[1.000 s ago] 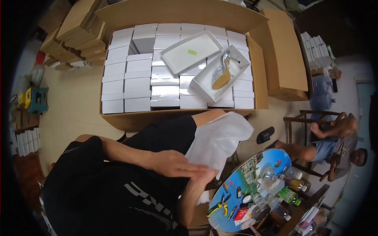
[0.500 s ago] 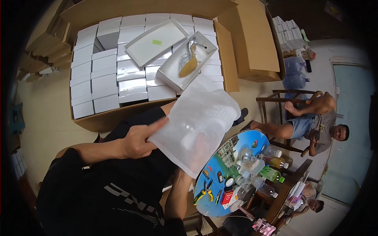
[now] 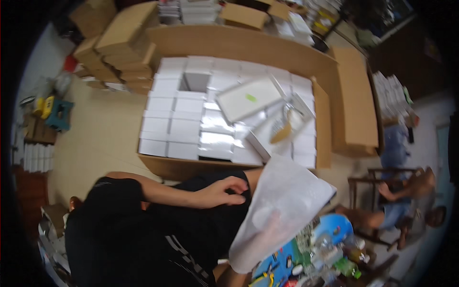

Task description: The person sits on the floor and wraps a silver high-heeled shoe with tissue paper. They then place the wrapped shoe into a white shoebox and arrange the box among other boxes in a large cardboard container.

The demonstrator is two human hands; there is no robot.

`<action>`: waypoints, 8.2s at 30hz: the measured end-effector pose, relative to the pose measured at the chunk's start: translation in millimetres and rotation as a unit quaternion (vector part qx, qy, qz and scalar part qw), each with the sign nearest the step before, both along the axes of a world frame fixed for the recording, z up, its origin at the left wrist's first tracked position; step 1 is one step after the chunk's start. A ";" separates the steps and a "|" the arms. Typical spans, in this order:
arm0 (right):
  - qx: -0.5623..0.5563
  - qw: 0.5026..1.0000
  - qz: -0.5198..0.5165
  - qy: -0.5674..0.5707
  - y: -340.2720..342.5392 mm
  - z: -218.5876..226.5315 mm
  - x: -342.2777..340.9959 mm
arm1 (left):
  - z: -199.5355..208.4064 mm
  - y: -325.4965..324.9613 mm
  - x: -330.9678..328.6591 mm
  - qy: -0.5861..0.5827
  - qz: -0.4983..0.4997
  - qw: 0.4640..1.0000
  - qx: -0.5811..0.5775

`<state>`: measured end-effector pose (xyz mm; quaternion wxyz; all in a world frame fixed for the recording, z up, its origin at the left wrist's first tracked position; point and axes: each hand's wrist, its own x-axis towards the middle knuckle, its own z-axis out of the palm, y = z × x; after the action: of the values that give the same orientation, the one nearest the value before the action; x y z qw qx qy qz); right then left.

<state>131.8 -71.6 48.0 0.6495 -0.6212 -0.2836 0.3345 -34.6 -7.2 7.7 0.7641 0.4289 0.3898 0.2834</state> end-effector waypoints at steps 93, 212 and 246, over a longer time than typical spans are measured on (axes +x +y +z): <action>-0.182 0.917 0.258 0.243 -86.7 -35.6 75.2 | -10.0 40.7 43.7 0.025 -0.573 0.817 0.062; -0.029 0.905 0.145 0.399 -91.1 -3.5 50.5 | -15.7 -43.3 -12.0 0.062 -0.179 0.929 -0.318; -0.145 0.940 0.256 -0.174 -63.2 -4.9 65.5 | 59.7 32.4 16.3 0.180 -0.401 0.605 0.664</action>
<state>197.3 -134.9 43.2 0.3857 -0.6638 -0.4895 0.4137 -18.3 25.2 67.4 0.2209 0.9741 0.0130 0.0468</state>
